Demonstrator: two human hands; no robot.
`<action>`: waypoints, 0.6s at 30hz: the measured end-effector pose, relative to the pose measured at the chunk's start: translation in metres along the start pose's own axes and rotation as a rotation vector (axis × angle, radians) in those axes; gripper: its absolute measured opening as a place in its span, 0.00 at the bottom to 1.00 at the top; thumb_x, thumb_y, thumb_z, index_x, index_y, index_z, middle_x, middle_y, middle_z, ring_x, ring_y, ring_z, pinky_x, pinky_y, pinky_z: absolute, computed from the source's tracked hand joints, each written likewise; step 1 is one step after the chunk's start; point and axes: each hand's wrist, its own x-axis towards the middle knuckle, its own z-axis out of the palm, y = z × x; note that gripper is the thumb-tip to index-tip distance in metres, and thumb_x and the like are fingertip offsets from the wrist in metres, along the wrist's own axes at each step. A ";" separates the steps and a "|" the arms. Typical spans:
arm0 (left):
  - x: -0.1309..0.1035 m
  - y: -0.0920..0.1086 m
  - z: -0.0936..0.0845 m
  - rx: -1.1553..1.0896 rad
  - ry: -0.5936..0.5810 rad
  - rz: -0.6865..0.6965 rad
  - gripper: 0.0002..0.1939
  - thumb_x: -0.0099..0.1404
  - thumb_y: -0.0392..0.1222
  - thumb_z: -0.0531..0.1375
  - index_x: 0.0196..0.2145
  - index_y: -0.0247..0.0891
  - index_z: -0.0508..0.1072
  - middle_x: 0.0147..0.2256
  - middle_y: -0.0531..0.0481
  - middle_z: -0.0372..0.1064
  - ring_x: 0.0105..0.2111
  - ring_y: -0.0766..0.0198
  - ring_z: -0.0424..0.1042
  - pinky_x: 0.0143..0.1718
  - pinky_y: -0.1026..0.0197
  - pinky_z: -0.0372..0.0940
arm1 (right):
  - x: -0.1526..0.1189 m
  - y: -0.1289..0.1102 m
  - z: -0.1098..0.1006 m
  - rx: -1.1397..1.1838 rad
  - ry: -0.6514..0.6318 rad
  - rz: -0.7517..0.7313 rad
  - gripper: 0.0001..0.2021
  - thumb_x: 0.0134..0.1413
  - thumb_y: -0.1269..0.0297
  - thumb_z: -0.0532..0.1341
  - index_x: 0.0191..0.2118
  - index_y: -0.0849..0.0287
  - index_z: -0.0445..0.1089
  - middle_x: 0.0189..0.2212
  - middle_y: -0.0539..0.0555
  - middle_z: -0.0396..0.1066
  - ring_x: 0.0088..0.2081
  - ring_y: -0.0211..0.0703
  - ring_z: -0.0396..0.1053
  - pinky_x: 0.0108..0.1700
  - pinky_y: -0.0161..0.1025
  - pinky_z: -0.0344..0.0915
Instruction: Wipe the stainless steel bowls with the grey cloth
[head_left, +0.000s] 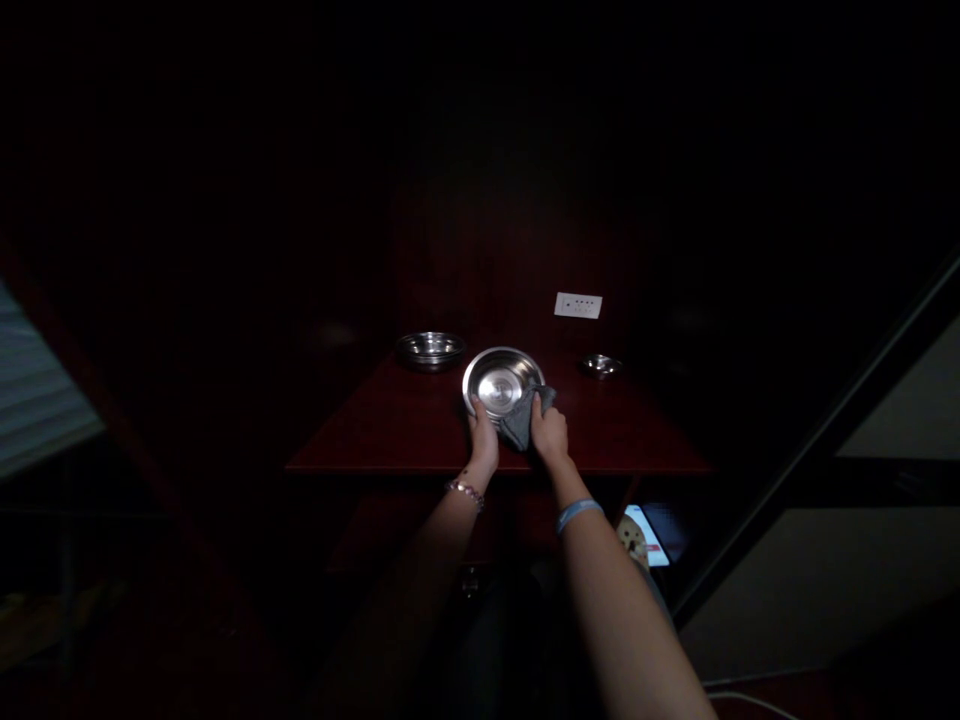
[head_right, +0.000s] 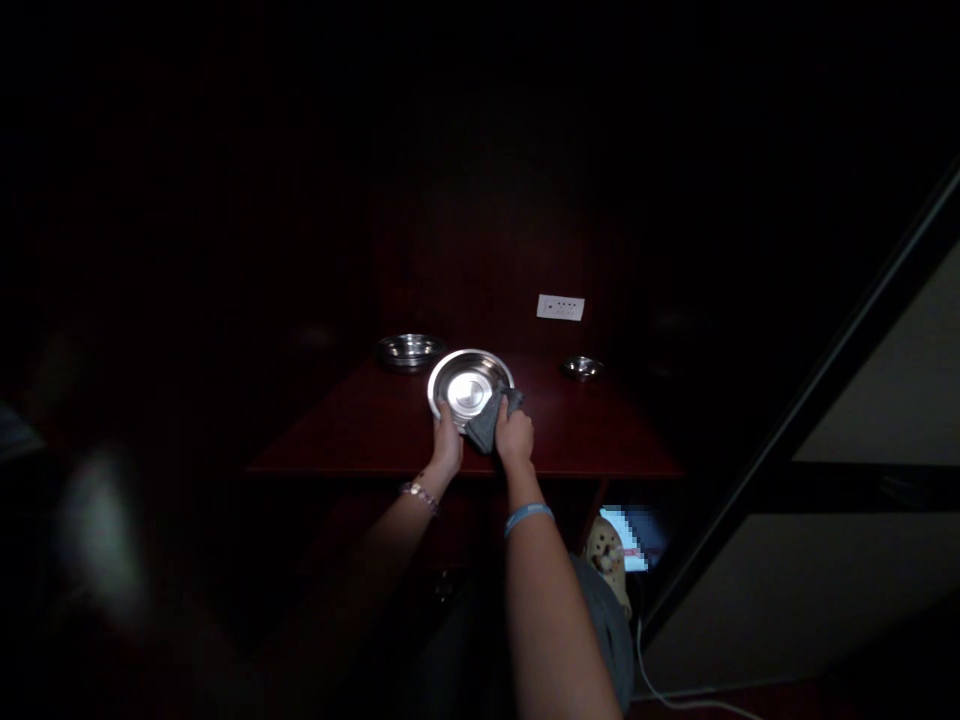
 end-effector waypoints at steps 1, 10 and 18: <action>0.000 0.001 0.000 -0.023 0.011 -0.016 0.26 0.71 0.53 0.45 0.58 0.35 0.62 0.54 0.42 0.68 0.55 0.59 0.66 0.56 0.55 0.61 | -0.001 -0.002 0.001 -0.006 -0.008 -0.001 0.34 0.65 0.46 0.39 0.43 0.69 0.73 0.42 0.70 0.74 0.47 0.53 0.72 0.49 0.41 0.64; -0.001 0.000 0.002 -0.084 0.050 -0.044 0.29 0.68 0.57 0.49 0.60 0.38 0.61 0.57 0.41 0.65 0.54 0.60 0.68 0.56 0.56 0.62 | -0.008 -0.002 0.005 -0.042 -0.097 0.044 0.33 0.64 0.45 0.41 0.44 0.70 0.73 0.44 0.72 0.72 0.49 0.56 0.71 0.52 0.46 0.63; 0.002 -0.002 0.001 -0.127 0.039 -0.105 0.30 0.68 0.57 0.49 0.61 0.37 0.58 0.56 0.40 0.66 0.51 0.60 0.71 0.53 0.56 0.65 | -0.010 -0.003 0.009 -0.102 -0.115 0.011 0.34 0.63 0.44 0.40 0.43 0.69 0.74 0.44 0.73 0.72 0.49 0.56 0.71 0.51 0.47 0.64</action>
